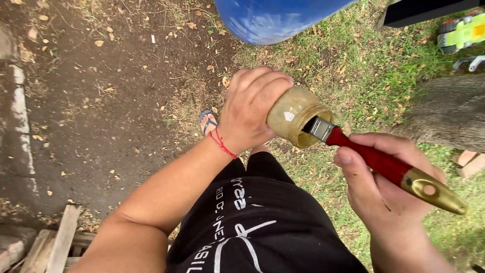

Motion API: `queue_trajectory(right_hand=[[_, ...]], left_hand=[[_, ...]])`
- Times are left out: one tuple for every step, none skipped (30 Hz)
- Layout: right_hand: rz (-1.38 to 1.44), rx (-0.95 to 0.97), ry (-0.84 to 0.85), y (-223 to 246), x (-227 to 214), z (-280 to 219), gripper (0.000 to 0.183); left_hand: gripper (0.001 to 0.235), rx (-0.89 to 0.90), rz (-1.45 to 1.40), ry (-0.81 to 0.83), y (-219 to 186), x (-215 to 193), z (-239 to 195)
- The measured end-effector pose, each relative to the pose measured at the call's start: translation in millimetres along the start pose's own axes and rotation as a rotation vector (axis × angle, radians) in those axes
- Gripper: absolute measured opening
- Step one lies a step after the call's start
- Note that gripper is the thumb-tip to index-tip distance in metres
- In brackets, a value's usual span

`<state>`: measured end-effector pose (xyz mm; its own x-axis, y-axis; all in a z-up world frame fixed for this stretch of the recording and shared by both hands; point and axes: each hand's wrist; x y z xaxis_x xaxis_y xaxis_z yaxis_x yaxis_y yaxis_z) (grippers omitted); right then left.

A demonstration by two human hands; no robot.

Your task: A person is painting a wooden structure with black paint using a brush and a small jar.

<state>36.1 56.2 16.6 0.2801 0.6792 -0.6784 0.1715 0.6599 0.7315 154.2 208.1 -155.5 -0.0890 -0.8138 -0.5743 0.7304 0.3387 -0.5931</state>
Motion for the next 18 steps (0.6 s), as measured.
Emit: queue_trajectory(right_hand=[[-0.049, -0.041, 0.005, -3, 0, -3, 0.029], [-0.057, -0.043, 0.008, -13, -1, -7, 0.029], [-0.016, -0.169, 0.004, -22, -3, -10, 0.032], [0.026, -0.296, 0.001, -34, -5, -14, 0.035], [0.019, -0.297, 0.005, -28, -3, -13, 0.035], [0.015, -0.202, 0.026, -21, -1, -12, 0.035], [0.01, -0.106, 0.045, -14, 1, -11, 0.036], [0.004, -0.107, 0.047, -23, 0, -16, 0.036], [0.032, -0.146, 0.027, -32, -2, -22, 0.036], [0.066, -0.187, 0.011, -39, -2, -25, 0.036], [0.064, -0.191, 0.017, -36, -1, -20, 0.036], [0.052, -0.176, 0.05, -33, -1, -18, 0.036], [0.04, -0.161, 0.082, -30, -2, -16, 0.037], [0.032, -0.161, 0.083, -28, -3, -19, 0.037], [0.044, -0.095, 0.033, -25, -4, -22, 0.036], [0.059, -0.029, -0.014, -24, -5, -24, 0.035], [0.054, -0.031, -0.01, -22, -8, -25, 0.035], [0.192, 0.034, -0.038, -21, -10, -26, 0.035]], left_hand=[[0.066, 0.005, -0.014, 0.003, -3, -1, -1], [0.066, 0.001, -0.02, -0.003, -3, 0, -4], [0.067, -0.021, -0.024, -0.009, -3, 1, -6], [0.067, -0.044, -0.029, -0.014, -3, 4, -8], [0.067, -0.047, -0.033, -0.02, -4, 5, -9], [0.066, -0.051, -0.024, -0.018, -4, 5, -10], [0.066, -0.055, -0.015, -0.017, -4, 5, -11], [0.066, -0.057, -0.02, -0.021, -6, 7, -13], [0.069, -0.05, -0.012, -0.026, -7, 10, -14], [0.072, -0.045, 0.001, -0.032, -8, 10, -15], [0.072, -0.051, 0.003, -0.037, -8, 10, -13], [0.065, -0.038, -0.001, -0.042, -10, 11, -13], [0.058, -0.025, -0.004, -0.048, -12, 12, -13], [0.058, -0.027, -0.01, -0.053, -13, 14, -15], [0.06, -0.029, -0.013, -0.042, -14, 16, -17], [0.062, -0.033, -0.013, -0.031, -15, 18, -18], [0.062, -0.037, -0.015, -0.036, -16, 19, -17], [0.059, -0.053, -0.028, -0.022, -17, 19, -17]])
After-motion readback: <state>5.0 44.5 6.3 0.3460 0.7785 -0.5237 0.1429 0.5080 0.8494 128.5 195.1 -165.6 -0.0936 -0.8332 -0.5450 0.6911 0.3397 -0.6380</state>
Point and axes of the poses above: each hand's wrist, its own z-axis towards the middle knuckle, its own x-axis out of the palm, y = z × x, and after that the axes turned 5 degrees about z, right-handed
